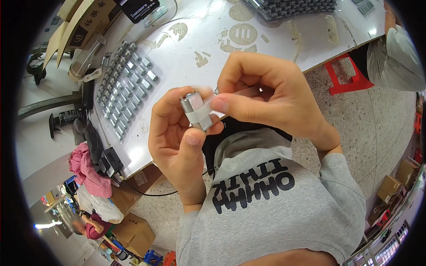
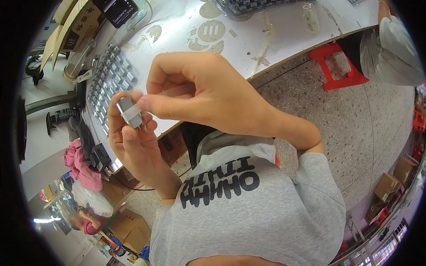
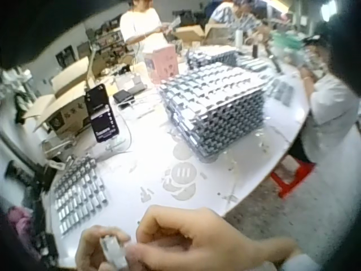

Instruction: The person repeatedly picks up small cylindrical metal components from a table, wraps each one with a strip of white tape, and places the wrapped component back on the table. The process is repeated for multiple components throughout the clip.

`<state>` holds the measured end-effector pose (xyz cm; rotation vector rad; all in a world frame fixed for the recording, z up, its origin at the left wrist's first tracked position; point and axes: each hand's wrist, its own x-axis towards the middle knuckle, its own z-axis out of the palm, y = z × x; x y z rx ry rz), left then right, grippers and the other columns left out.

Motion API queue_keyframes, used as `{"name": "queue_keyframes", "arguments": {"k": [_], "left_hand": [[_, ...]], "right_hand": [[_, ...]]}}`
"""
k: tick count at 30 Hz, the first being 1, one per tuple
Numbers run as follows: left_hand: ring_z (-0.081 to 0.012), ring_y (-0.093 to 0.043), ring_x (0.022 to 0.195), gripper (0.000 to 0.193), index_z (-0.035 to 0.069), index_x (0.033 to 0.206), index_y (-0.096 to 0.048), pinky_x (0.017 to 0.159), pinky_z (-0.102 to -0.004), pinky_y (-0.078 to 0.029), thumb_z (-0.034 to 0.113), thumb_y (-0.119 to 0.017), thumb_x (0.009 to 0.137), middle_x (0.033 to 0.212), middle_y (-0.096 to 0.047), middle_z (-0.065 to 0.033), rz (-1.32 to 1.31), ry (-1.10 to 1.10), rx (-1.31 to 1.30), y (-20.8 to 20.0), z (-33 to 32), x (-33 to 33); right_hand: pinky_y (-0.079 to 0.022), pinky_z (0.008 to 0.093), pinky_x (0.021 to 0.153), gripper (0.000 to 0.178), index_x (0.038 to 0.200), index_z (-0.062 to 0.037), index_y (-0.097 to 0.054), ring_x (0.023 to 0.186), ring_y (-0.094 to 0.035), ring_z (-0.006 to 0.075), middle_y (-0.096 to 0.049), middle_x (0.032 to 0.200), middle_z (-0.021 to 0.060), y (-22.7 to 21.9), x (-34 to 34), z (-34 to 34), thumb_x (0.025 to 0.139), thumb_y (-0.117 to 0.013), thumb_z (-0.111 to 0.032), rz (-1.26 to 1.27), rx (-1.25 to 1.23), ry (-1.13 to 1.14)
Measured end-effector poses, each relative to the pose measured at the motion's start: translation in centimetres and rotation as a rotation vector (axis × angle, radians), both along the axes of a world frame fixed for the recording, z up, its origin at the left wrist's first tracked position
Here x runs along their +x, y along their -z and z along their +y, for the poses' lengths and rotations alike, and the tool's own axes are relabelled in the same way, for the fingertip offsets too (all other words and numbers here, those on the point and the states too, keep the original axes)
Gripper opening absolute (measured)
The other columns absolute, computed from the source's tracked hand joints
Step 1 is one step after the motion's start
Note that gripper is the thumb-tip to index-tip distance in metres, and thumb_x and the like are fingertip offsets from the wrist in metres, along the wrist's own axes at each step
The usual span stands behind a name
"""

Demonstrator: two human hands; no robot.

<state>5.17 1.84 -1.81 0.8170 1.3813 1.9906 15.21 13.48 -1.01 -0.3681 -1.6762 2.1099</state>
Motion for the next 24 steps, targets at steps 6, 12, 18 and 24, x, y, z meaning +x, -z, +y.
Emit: {"name": "queue_keyframes", "arguments": {"k": [6, 12, 18, 24], "left_hand": [[-0.0166, -0.058, 0.082, 0.058, -0.007, 0.109, -0.045, 0.06, -0.0226, -0.053, 0.029, -0.067, 0.071, 0.103, -0.051, -0.0186, 0.011, -0.078, 0.053, 0.2, 0.7, 0.5], [-0.012, -0.059, 0.064, 0.047, -0.007, 0.113, -0.043, 0.052, -0.019, -0.05, 0.028, -0.05, 0.084, 0.085, -0.057, -0.0114, -0.114, -0.019, 0.018, -0.3, 0.2, 0.8], [-0.0104, -0.056, 0.063, 0.034, -0.007, 0.11, -0.046, 0.053, -0.0189, -0.049, 0.019, -0.037, 0.09, 0.087, -0.056, -0.0121, 0.309, -0.201, -0.011, -0.6, 1.1, 1.3], [-0.0137, -0.051, 0.075, 0.029, -0.004, 0.104, -0.054, 0.058, -0.0231, -0.045, 0.013, -0.055, 0.081, 0.085, -0.055, -0.0103, 0.903, -0.233, -0.217, -0.9, 0.3, 0.2]], "right_hand": [[-0.029, 0.0134, 0.048, 0.008, 0.076, -0.0018, -0.052, 0.057, -0.043, -0.001, -0.053, 0.066, -0.0021, 0.6, -0.3, -0.2, 0.077, -0.059, -0.006, 0.052, -0.015, -0.015], [-0.034, 0.0134, 0.053, 0.01, 0.084, -0.0001, -0.052, 0.065, -0.048, 0.0006, -0.055, 0.073, 0.0004, 1.0, -0.7, -0.3, 0.079, -0.058, -0.007, 0.135, -0.024, -0.059], [-0.038, 0.0151, 0.055, 0.012, 0.085, 0.0002, -0.052, 0.063, -0.049, 0.0023, -0.056, 0.07, 0.0007, 1.3, -0.9, -0.4, 0.079, -0.058, -0.008, 0.156, 0.16, 0.028], [-0.037, 0.0182, 0.05, 0.014, 0.081, -0.0001, -0.053, 0.056, -0.048, 0.0045, -0.056, 0.064, 0.0025, 2.0, -1.2, 0.1, 0.078, -0.06, -0.012, 0.108, 0.395, 0.041]]}}
